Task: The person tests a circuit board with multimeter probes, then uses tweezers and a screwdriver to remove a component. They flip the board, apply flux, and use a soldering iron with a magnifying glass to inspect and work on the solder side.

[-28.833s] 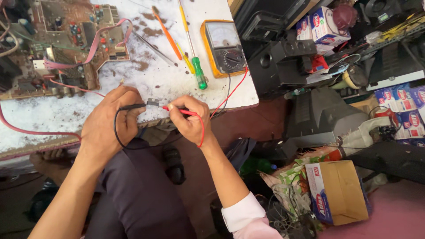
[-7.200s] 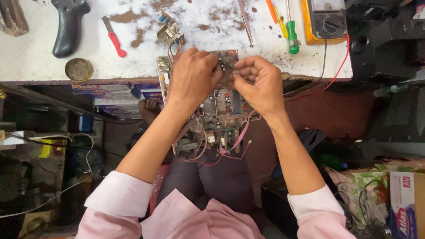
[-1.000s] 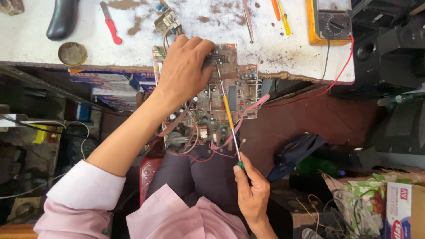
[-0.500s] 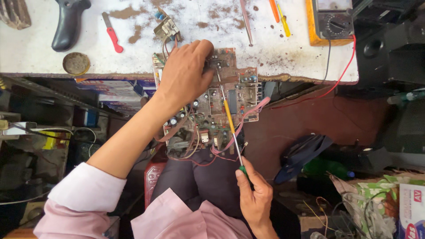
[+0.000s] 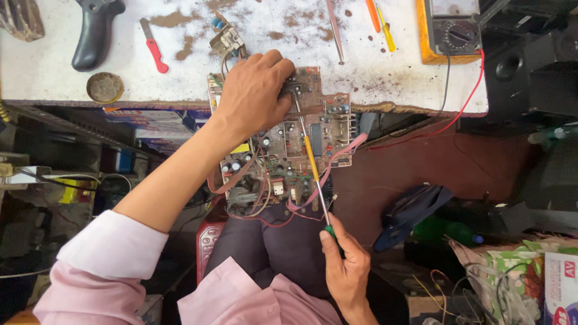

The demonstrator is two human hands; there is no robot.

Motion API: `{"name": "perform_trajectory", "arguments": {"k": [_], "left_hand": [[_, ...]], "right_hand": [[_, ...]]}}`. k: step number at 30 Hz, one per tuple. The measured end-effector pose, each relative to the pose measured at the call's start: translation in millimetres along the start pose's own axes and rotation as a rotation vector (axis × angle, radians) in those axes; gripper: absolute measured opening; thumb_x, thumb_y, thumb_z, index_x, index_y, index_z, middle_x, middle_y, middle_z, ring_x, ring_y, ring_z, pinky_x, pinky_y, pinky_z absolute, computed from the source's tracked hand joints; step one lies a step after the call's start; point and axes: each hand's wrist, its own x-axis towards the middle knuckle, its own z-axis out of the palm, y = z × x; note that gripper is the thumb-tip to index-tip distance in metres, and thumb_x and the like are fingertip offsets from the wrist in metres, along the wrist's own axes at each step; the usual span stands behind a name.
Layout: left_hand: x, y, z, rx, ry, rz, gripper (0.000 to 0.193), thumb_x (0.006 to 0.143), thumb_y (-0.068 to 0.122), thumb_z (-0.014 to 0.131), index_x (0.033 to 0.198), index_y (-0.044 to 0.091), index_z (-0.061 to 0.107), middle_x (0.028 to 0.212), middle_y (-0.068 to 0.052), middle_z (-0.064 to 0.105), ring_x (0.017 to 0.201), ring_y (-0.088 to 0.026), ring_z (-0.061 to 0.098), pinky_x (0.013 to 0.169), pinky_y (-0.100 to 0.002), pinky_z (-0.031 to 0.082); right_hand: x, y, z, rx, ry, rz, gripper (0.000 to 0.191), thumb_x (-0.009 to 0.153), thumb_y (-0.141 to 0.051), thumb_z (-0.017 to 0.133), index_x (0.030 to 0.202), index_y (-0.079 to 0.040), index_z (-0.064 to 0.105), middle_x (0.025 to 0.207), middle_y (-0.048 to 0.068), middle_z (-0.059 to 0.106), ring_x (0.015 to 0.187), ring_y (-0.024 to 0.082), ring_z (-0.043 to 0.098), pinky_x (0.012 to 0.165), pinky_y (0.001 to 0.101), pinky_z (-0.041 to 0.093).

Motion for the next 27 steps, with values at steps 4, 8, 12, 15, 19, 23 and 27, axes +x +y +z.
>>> {"name": "perform_trajectory", "arguments": {"k": [4, 8, 12, 15, 19, 23, 27], "left_hand": [[-1.5, 7.3, 2.9, 0.053, 0.042, -0.016, 0.028, 0.079, 0.016, 0.071, 0.103, 0.004, 0.062, 0.1, -0.014, 0.061, 0.094, -0.034, 0.061, 0.082, -0.049, 0.049], [-5.1, 12.0, 5.5, 0.066, 0.068, -0.053, 0.025, 0.082, 0.016, 0.071, 0.101, 0.004, 0.061, 0.1, -0.014, 0.061, 0.095, -0.035, 0.061, 0.08, -0.049, 0.049], [-6.3, 14.4, 8.2, 0.06, 0.092, -0.07, 0.022, 0.085, 0.016, 0.071, 0.101, 0.004, 0.06, 0.1, -0.015, 0.061, 0.095, -0.035, 0.061, 0.08, -0.048, 0.049], [-7.5, 14.4, 9.4, 0.036, 0.101, -0.079, 0.02, 0.086, 0.016, 0.071, 0.098, 0.004, 0.061, 0.098, -0.015, 0.062, 0.096, -0.035, 0.062, 0.079, -0.049, 0.05], [-9.2, 12.1, 9.7, 0.009, 0.124, -0.067, 0.015, 0.088, 0.015, 0.069, 0.095, 0.004, 0.062, 0.099, -0.015, 0.064, 0.096, -0.035, 0.063, 0.08, -0.048, 0.051], [-10.1, 11.8, 10.8, 0.01, 0.156, -0.048, 0.015, 0.086, 0.014, 0.069, 0.093, 0.003, 0.063, 0.096, -0.015, 0.065, 0.094, -0.035, 0.064, 0.079, -0.049, 0.051], [-10.4, 10.9, 10.9, 0.021, 0.167, -0.02, 0.013, 0.087, 0.014, 0.069, 0.092, 0.003, 0.063, 0.094, -0.014, 0.065, 0.092, -0.035, 0.064, 0.079, -0.048, 0.051]], "right_hand": [[-0.6, 2.9, 0.7, -0.002, 0.007, -0.009, 0.037, 0.095, -0.008, 0.068, 0.131, -0.001, 0.069, 0.084, 0.003, 0.07, 0.069, 0.005, 0.059, 0.061, 0.0218, 0.051], [0.0, 4.9, 1.4, -0.025, 0.012, 0.017, 0.038, 0.094, -0.008, 0.069, 0.131, -0.003, 0.069, 0.078, 0.003, 0.069, 0.065, 0.006, 0.06, 0.058, 0.0223, 0.05], [0.7, 4.6, 2.1, -0.015, 0.017, 0.017, 0.038, 0.094, -0.008, 0.069, 0.131, -0.003, 0.069, 0.079, 0.003, 0.069, 0.065, 0.007, 0.059, 0.058, 0.0224, 0.05], [0.2, 3.7, 2.6, -0.012, 0.024, 0.014, 0.038, 0.093, -0.008, 0.069, 0.13, -0.003, 0.07, 0.079, 0.003, 0.07, 0.065, 0.006, 0.06, 0.058, 0.0223, 0.051], [0.6, 3.8, 1.7, -0.025, 0.021, -0.044, 0.037, 0.094, -0.008, 0.069, 0.131, -0.002, 0.068, 0.084, 0.003, 0.071, 0.069, 0.006, 0.059, 0.062, 0.022, 0.051], [1.1, 5.3, 2.9, -0.015, 0.023, -0.013, 0.038, 0.094, -0.009, 0.069, 0.131, -0.003, 0.069, 0.079, 0.003, 0.069, 0.066, 0.006, 0.06, 0.06, 0.0222, 0.051], [0.7, 5.6, 4.7, -0.005, 0.024, -0.032, 0.038, 0.094, -0.01, 0.069, 0.132, -0.002, 0.068, 0.079, 0.003, 0.069, 0.066, 0.006, 0.059, 0.06, 0.0222, 0.051]]}}
